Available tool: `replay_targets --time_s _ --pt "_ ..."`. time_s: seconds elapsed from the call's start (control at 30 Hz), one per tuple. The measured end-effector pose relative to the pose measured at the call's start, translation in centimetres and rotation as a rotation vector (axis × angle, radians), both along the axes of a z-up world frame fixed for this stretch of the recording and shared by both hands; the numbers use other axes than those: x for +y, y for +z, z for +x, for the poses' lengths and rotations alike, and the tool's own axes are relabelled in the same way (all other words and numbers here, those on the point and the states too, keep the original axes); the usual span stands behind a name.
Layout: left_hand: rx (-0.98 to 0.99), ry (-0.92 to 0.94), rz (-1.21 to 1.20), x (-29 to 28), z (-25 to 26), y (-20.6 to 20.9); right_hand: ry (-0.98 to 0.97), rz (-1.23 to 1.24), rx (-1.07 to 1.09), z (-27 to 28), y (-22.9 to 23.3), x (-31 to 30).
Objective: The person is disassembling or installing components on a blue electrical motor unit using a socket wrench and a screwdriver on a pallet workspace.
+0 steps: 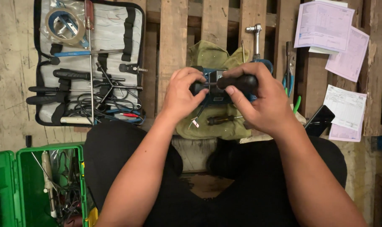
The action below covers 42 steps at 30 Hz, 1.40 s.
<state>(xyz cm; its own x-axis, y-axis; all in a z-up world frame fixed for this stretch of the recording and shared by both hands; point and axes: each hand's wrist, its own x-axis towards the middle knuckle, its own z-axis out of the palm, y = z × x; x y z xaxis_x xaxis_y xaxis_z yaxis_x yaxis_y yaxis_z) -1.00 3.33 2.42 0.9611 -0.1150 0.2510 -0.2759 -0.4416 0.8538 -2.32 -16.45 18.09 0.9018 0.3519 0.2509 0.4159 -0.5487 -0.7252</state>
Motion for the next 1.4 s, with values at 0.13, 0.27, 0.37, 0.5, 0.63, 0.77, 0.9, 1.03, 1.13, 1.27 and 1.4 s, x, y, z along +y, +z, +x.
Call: replay_targets --time_s 0.13,0.27,0.37,0.5,0.63,0.77,0.9,1.03,1.13,1.27,1.4 --pt "-0.021 -0.002 -0.007 0.0 0.0 -0.2 -0.023 -0.019 0.019 0.0 0.1 -0.2" --pt "-0.015 -0.005 -0.006 0.0 -0.1 -0.2 -0.036 -0.033 0.013 -0.1 0.2 -0.4" --pt "-0.01 -0.001 -0.01 -0.1 -0.1 -0.4 -0.04 -0.028 0.01 -0.1 0.4 -0.3" --pt "0.007 -0.002 -0.019 0.0 -0.2 -0.1 -0.024 -0.027 -0.007 0.1 0.3 -0.4" --pt "0.017 -0.006 -0.024 0.0 -0.2 0.0 -0.01 -0.039 -0.014 0.1 0.7 -0.3" --pt "0.029 -0.042 -0.009 -0.1 -0.3 0.4 0.07 -0.162 0.052 0.1 1.2 -0.4" --pt "0.02 -0.049 0.006 0.0 -0.3 0.3 0.053 -0.223 0.044 -0.1 1.2 -0.4" --pt "0.025 -0.048 0.003 -0.1 -0.4 0.4 0.047 -0.254 0.016 -0.4 1.4 0.2" --pt "0.014 -0.047 0.013 -0.1 -0.3 0.1 -0.063 -0.379 -0.001 -0.3 0.9 0.6" --pt "0.044 -0.062 0.011 0.1 -0.3 0.1 -0.241 -0.662 0.138 0.2 1.7 1.3" --pt "0.242 -0.106 -0.071 1.0 -0.5 1.2 -0.168 -0.93 0.292 1.7 3.5 1.7"
